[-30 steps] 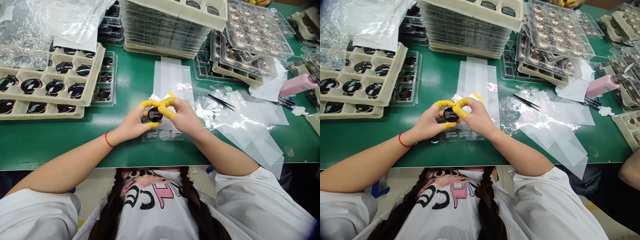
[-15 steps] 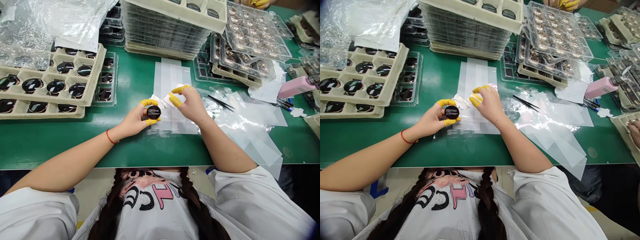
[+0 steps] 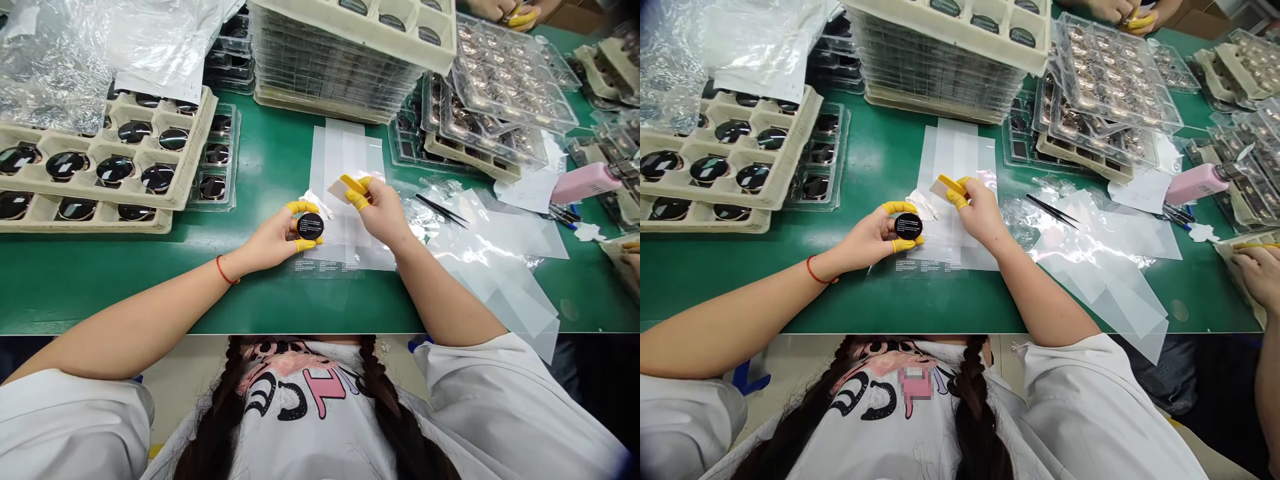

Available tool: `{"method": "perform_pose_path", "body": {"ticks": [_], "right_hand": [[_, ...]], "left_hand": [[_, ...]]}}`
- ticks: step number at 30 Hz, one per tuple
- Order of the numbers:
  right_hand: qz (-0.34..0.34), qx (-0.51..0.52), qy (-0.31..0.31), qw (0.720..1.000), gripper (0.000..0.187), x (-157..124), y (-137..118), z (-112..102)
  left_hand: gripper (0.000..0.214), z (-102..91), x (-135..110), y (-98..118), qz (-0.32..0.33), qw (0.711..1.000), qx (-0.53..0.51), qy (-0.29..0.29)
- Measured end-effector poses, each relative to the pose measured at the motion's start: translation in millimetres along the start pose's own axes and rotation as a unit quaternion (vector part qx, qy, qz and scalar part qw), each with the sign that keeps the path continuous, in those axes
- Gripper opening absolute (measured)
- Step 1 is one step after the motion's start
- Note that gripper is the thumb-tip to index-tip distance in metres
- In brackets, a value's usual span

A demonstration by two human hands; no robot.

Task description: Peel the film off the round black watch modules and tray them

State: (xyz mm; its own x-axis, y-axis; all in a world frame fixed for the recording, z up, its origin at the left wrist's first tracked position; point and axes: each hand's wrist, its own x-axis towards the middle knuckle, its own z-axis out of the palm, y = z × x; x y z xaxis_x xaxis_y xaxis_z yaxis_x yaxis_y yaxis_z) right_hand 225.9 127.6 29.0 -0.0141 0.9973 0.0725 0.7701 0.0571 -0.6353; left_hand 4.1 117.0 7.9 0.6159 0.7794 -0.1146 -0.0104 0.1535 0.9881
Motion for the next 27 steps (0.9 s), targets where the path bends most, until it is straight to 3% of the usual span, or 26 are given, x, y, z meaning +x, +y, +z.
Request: {"method": "perform_pose_path", "body": {"ticks": [3, 5, 7, 11, 18, 22, 27], "right_hand": [[-0.147, 0.047, 0.048, 0.987, 0.011, -20, -15, 5], [-0.239, 0.014, 0.047, 0.970, 0.014, -33, -21, 14], [-0.285, -0.038, 0.040, 0.957, 0.016, -39, -22, 24], [-0.274, -0.114, 0.057, 0.953, 0.017, -34, -17, 35], [-0.246, -0.094, 0.080, 0.961, 0.016, -21, -18, 28], [-0.278, -0.100, 0.078, 0.952, 0.022, -28, -21, 24], [-0.325, -0.189, 0.079, 0.923, 0.030, -41, -20, 27]], "left_hand": [[0.050, -0.1, 0, 0, 0.009, 1.000, 0.006, -0.002], [0.051, -0.5, 0, -1, 0.020, 1.000, 0.022, -0.003], [0.050, -0.9, 0, -2, 0.036, 0.999, 0.037, -0.006], [0.049, -1.7, 2, -6, 0.056, 0.998, 0.040, -0.006], [0.050, -0.9, 1, -5, 0.023, 0.998, 0.052, 0.000], [0.053, 0.1, 2, -3, 0.021, 0.999, 0.034, 0.000], [0.053, -0.3, 3, -4, 0.018, 0.999, 0.032, 0.002]]}}
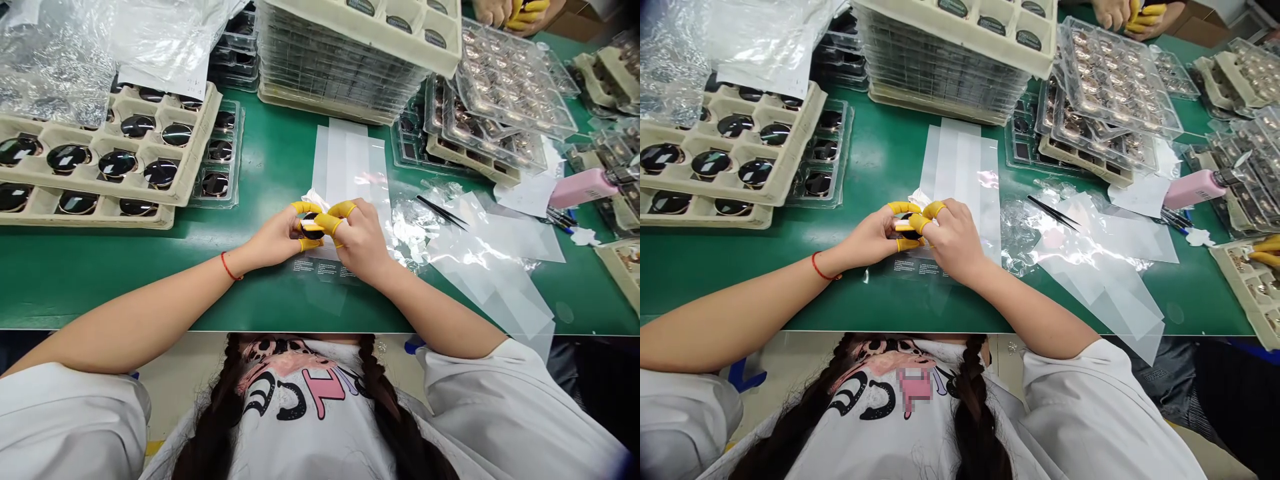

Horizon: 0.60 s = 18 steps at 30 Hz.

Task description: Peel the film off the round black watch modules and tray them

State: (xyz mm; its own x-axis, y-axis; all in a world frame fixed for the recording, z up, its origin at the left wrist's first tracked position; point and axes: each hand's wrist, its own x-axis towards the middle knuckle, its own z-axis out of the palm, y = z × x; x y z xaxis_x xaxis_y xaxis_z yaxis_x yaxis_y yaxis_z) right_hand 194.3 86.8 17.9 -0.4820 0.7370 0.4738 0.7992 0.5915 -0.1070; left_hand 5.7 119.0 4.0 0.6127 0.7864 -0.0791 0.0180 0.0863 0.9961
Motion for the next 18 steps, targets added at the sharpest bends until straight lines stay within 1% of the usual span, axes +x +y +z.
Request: {"method": "perform_pose_path", "body": {"ticks": [2, 4, 7, 12, 15, 18], "right_hand": [[-0.034, -0.025, 0.013, 0.999, 0.029, -6, -2, 1], [-0.061, -0.033, 0.033, 0.997, 0.028, -13, -5, 1], [-0.072, -0.030, 0.046, 0.996, 0.029, -23, -8, 1], [-0.035, -0.035, 0.028, 0.998, 0.029, -29, -12, 3], [-0.013, 0.016, 0.036, 0.999, 0.024, -25, -10, 0], [0.051, 0.084, 0.043, 0.994, 0.021, -19, -4, -9]], "left_hand": [[0.053, -0.2, 0, 0, 0.005, 1.000, 0.025, 0.011], [0.052, -0.1, 0, -1, 0.016, 0.999, 0.028, 0.010], [0.051, 0.7, 0, -2, 0.025, 1.000, 0.001, 0.001], [0.057, 1.9, 0, 0, 0.006, 1.000, -0.020, 0.018], [0.054, 1.4, 0, 1, 0.004, 1.000, -0.004, 0.021], [0.049, 0.8, 0, 0, 0.011, 1.000, 0.000, 0.012]]}}
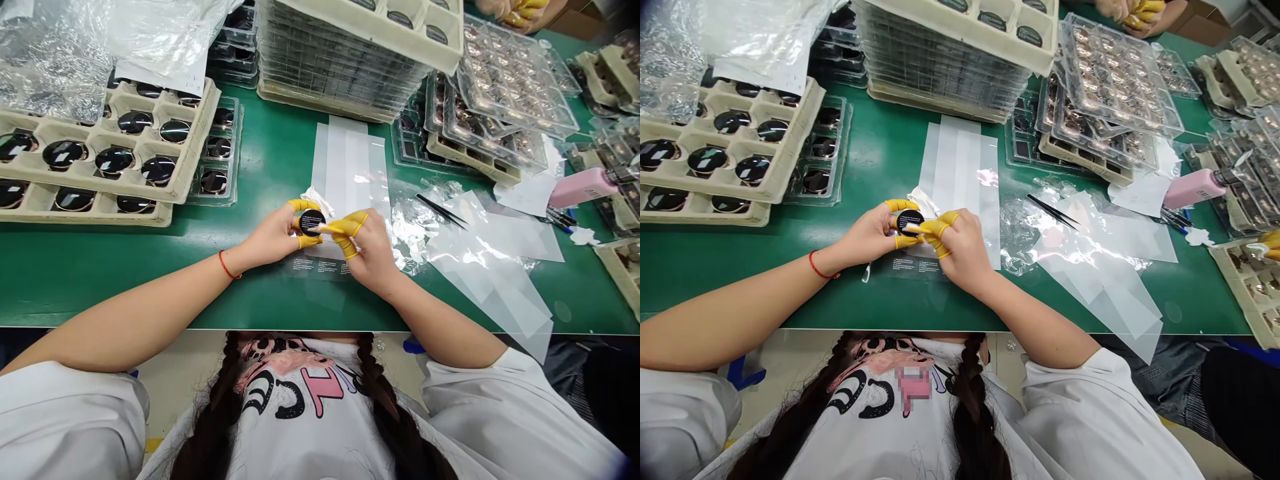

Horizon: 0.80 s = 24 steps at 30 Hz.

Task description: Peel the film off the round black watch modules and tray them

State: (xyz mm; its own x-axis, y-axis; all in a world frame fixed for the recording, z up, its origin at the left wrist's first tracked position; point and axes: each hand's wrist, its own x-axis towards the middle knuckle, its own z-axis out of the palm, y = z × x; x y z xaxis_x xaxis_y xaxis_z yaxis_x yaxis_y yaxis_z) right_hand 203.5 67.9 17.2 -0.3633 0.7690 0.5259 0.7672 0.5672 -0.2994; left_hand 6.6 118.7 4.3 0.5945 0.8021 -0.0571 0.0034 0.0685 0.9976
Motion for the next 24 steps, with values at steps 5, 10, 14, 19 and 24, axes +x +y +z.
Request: {"method": "perform_pose_path", "body": {"ticks": [5, 10, 14, 19, 24], "right_hand": [[0.101, 0.062, 0.001, 0.993, 0.019, 13, 4, -14], [0.093, 0.107, -0.032, 0.989, 0.016, 13, -4, -9], [0.043, 0.030, -0.047, 0.998, 0.014, 6, -10, -2], [0.014, -0.053, -0.055, 0.997, 0.012, 0, -15, -2], [-0.023, -0.083, -0.034, 0.996, 0.013, -1, -15, -2]], "left_hand": [[0.056, 0.6, -1, -1, -0.020, 0.999, -0.024, -0.004], [0.051, 2.1, -2, -2, 0.000, 1.000, 0.002, -0.003], [0.052, 2.0, -3, -5, 0.016, 0.999, 0.029, 0.001], [0.051, 1.1, -4, -6, 0.014, 0.996, 0.086, 0.018], [0.050, 1.1, -5, -4, 0.021, 0.993, 0.110, 0.029]]}}
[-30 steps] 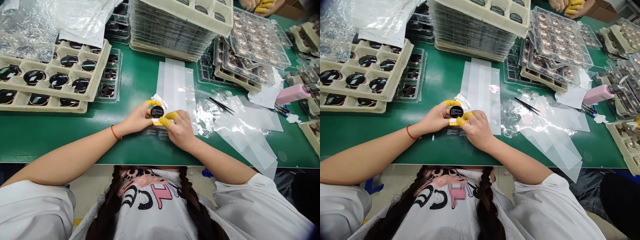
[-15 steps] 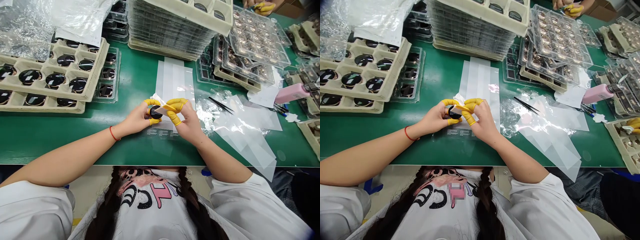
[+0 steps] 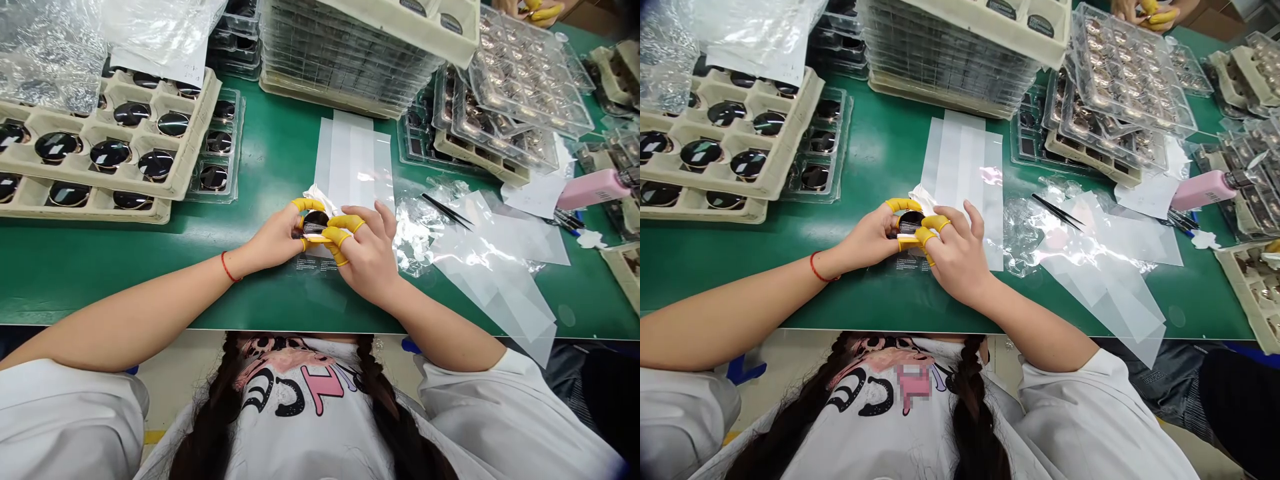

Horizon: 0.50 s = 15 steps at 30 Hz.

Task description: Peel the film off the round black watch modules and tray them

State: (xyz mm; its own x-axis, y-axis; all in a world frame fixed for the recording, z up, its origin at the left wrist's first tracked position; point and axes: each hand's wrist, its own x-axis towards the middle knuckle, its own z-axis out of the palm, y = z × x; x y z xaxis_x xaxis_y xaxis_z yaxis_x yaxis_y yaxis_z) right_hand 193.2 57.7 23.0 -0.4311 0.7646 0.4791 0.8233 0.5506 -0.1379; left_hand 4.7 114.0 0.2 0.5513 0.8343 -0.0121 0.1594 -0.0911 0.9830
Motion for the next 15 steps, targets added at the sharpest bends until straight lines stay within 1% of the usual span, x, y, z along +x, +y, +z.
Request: {"method": "perform_pose_path", "body": {"ticks": [3, 5, 10, 15], "right_hand": [[-0.035, -0.043, 0.032, 0.998, 0.014, 1, 2, 3], [-0.047, -0.058, 0.050, 0.996, 0.014, 2, 4, 6], [-0.038, -0.051, 0.078, 0.995, 0.012, 10, 8, 15], [-0.016, -0.057, 0.067, 0.996, 0.012, 19, 11, 19]], "left_hand": [[0.051, 0.5, 0, -1, -0.004, 1.000, 0.005, 0.002], [0.050, 1.3, 1, -1, -0.003, 1.000, -0.006, -0.006], [0.050, 3.3, 1, -2, 0.016, 0.999, -0.043, -0.005], [0.050, 3.9, 1, -4, 0.023, 0.999, -0.040, -0.002]]}}
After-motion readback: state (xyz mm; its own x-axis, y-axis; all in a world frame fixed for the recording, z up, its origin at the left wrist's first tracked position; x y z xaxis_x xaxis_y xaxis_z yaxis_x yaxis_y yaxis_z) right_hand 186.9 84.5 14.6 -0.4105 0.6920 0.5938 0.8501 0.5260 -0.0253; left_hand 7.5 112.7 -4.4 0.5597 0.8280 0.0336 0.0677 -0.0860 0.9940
